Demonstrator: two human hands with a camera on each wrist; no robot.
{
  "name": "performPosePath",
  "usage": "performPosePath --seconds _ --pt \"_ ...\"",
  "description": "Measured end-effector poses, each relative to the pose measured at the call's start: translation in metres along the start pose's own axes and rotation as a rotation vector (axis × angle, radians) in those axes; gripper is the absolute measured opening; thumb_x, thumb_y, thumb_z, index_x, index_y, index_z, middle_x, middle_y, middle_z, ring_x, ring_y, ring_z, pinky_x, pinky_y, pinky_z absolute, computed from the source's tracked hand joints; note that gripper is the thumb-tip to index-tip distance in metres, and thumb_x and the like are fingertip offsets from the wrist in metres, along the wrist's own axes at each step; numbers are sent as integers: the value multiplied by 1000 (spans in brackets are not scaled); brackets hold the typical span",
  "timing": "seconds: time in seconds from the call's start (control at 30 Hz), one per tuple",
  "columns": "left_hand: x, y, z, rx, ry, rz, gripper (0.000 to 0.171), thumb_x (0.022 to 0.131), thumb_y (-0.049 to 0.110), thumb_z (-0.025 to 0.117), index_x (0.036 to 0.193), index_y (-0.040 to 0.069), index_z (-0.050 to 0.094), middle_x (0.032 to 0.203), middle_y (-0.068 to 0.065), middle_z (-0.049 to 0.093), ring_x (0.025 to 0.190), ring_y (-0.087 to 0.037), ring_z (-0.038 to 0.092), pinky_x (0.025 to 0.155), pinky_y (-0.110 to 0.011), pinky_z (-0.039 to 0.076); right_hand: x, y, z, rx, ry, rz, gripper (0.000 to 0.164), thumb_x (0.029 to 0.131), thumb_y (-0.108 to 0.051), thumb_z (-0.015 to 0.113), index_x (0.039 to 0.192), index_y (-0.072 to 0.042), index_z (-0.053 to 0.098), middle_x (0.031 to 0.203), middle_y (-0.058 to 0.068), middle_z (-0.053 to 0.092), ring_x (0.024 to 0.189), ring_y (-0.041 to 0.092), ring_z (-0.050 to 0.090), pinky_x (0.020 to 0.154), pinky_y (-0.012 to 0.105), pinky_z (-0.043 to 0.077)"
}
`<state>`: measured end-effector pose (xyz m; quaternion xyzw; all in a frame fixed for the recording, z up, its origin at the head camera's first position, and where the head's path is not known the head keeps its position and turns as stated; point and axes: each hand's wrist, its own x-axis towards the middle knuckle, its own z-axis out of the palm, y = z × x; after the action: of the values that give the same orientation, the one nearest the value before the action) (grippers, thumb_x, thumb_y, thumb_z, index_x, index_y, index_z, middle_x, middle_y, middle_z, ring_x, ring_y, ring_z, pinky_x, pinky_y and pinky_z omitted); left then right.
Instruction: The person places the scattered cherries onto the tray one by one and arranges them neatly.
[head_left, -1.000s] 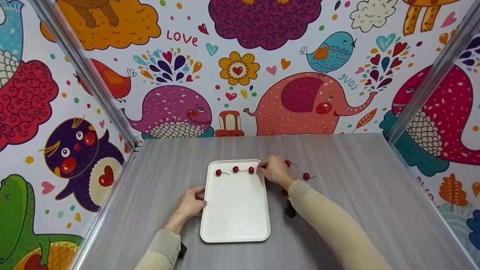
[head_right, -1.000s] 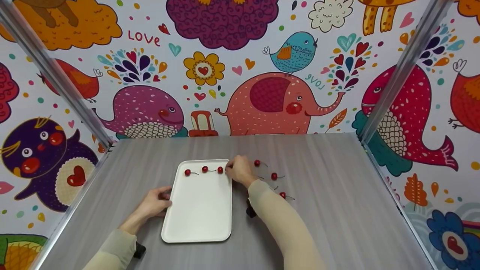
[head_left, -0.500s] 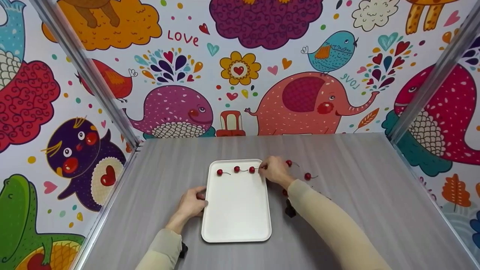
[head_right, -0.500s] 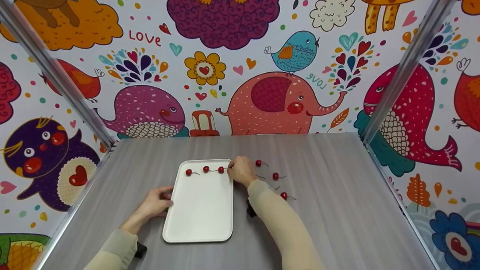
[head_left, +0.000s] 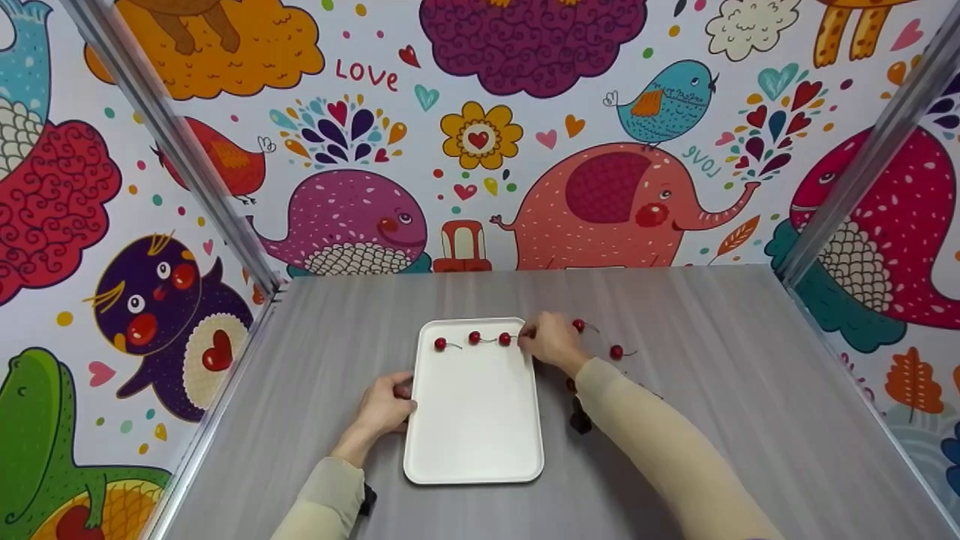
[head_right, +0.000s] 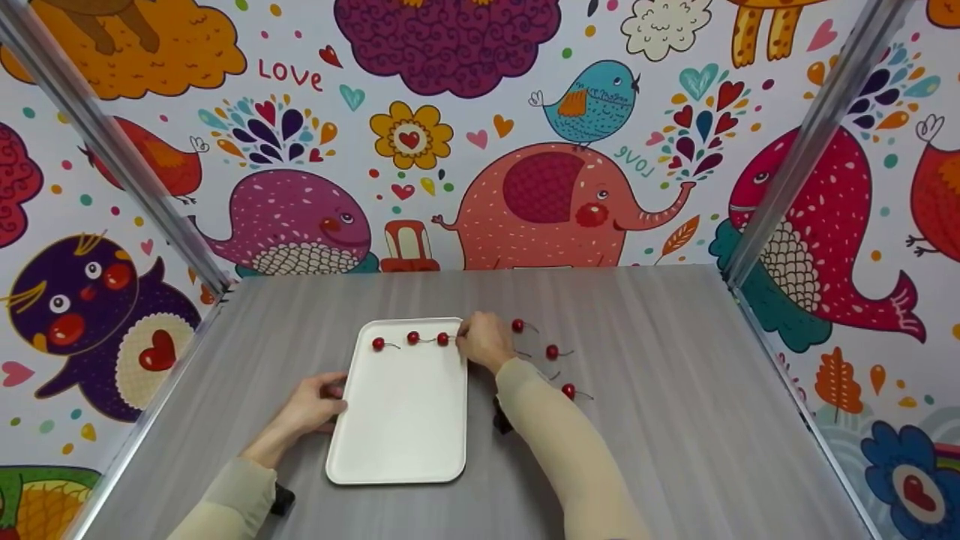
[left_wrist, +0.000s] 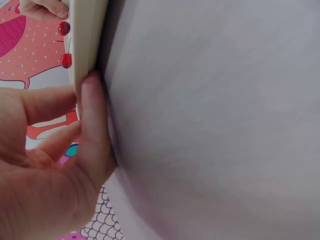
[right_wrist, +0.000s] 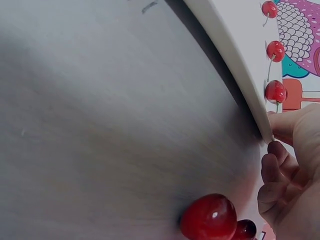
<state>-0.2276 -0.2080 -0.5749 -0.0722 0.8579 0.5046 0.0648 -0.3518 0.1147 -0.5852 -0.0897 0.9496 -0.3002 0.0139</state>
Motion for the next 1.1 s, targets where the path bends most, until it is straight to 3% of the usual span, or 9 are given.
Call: performPosePath --seconds 0.33,0.5,0.67,0.87,1.1 --pt "1 0 1 3 6 -10 66 86 -12 65 151 -4 66 97 -8 65 76 -17 63 56 -27 58 -4 1 -9 61 -3 14 19 101 -23 82 116 -14 89 111 7 85 95 22 69 90 45 64" --pt "0 1 2 14 12 -16 66 87 -12 66 152 -2 66 97 -8 65 76 -17 62 55 -27 57 -10 5 -17 104 9 -41 18 101 -21 82 114 -11 89 105 8 84 88 18 69 80 37 62" --pt "0 0 1 25 9 0 66 86 -10 66 152 -4 66 98 -10 66 79 -18 64 57 -29 59 -20 16 -26 141 20 -77 19 101 -19 83 115 -8 89 100 7 86 81 14 73 74 33 62" --pt "0 -2 0 45 18 9 66 86 -10 67 152 -4 66 101 -12 67 85 -21 64 59 -31 60 -32 30 -40 182 49 -110 22 101 -15 80 118 -2 87 106 13 86 92 21 77 81 40 65" --pt "1 -1 2 20 14 2 66 85 -10 66 151 -4 66 100 -11 67 83 -20 65 58 -32 62 -44 50 -58 237 90 -102 22 102 -13 79 118 1 86 106 16 86 86 14 72 74 27 57"
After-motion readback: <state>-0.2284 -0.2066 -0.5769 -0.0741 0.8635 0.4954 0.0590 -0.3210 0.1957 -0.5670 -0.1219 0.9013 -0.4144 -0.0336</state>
